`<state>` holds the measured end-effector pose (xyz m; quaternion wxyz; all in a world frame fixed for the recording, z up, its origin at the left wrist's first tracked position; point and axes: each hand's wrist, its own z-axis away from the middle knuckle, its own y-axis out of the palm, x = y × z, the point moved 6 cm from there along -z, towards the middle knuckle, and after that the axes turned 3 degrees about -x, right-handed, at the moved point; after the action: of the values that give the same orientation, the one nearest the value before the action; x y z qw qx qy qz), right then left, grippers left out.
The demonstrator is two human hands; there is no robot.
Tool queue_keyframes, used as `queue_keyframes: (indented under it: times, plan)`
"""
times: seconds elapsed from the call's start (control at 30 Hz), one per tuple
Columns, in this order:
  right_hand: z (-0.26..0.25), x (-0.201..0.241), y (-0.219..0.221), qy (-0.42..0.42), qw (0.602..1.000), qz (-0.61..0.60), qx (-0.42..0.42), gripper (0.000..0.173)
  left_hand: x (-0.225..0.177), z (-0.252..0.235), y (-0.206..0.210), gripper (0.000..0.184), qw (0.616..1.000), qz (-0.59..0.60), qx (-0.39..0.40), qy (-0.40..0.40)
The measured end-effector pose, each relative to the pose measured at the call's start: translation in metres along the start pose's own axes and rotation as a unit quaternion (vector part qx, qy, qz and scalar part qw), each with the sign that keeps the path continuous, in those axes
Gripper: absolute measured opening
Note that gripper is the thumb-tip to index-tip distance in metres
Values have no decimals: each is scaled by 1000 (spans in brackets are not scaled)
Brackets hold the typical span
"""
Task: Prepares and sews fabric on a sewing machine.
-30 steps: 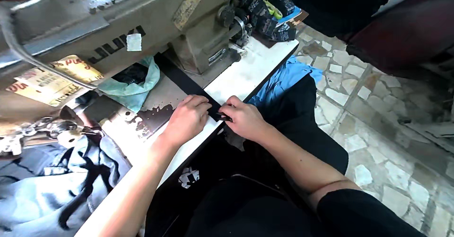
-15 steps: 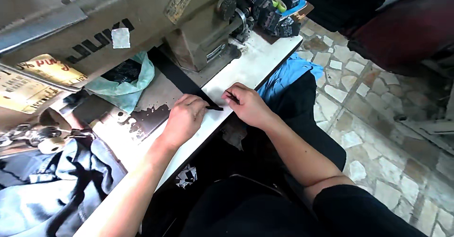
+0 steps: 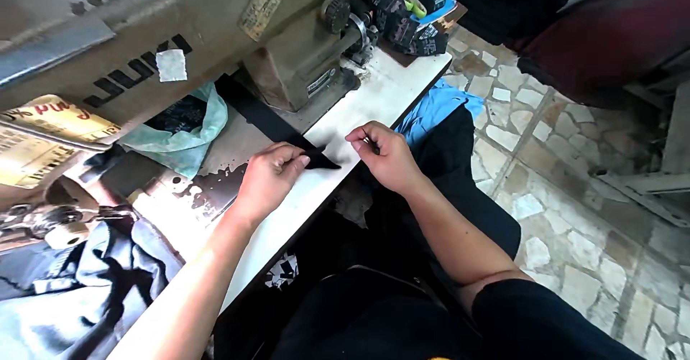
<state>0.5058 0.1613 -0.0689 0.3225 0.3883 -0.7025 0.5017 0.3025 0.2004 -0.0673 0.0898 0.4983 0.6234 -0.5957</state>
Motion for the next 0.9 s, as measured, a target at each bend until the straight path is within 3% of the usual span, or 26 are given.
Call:
queue_keyframes:
  times: [0.1, 0.2, 0.27, 0.37, 0.5, 0.63, 0.7, 0.77, 0.83, 0.9]
  plan:
    - [-7, 8, 5, -35, 999, -18, 11, 18, 6, -1, -6, 20, 997, 43, -45, -47]
    - [-24, 26, 24, -106, 992, 1, 75, 17, 8, -2, -22, 15, 974, 125, -164, -90]
    - [-42, 39, 51, -137, 977, 48, 157, 18, 2, -3, -38, 7, 955, 151, -245, -65]
    - [-79, 46, 102, -117, 956, 106, 249, 24, -25, 10, -64, 7, 939, 127, -318, 4]
    - [-112, 56, 151, -51, 915, 232, 325, 40, -68, 64, -121, 17, 916, 162, -349, 110]
    - [-110, 71, 156, -28, 914, 265, 306, 35, -91, 127, -158, 11, 917, 187, -341, 88]
    - [-87, 95, 143, -32, 945, 156, 284, 30, -86, 141, -150, 8, 931, 143, -334, 23]
    - [-42, 119, 133, -37, 952, -81, 293, 24, -69, 150, -135, 13, 919, 174, -350, -51]
    - [7, 130, 138, -5, 876, -328, 354, 24, -48, 160, -121, 22, 893, 206, -378, -132]
    - [33, 141, 146, 11, 840, -395, 371, 20, -35, 166, -113, 24, 880, 227, -379, -175]
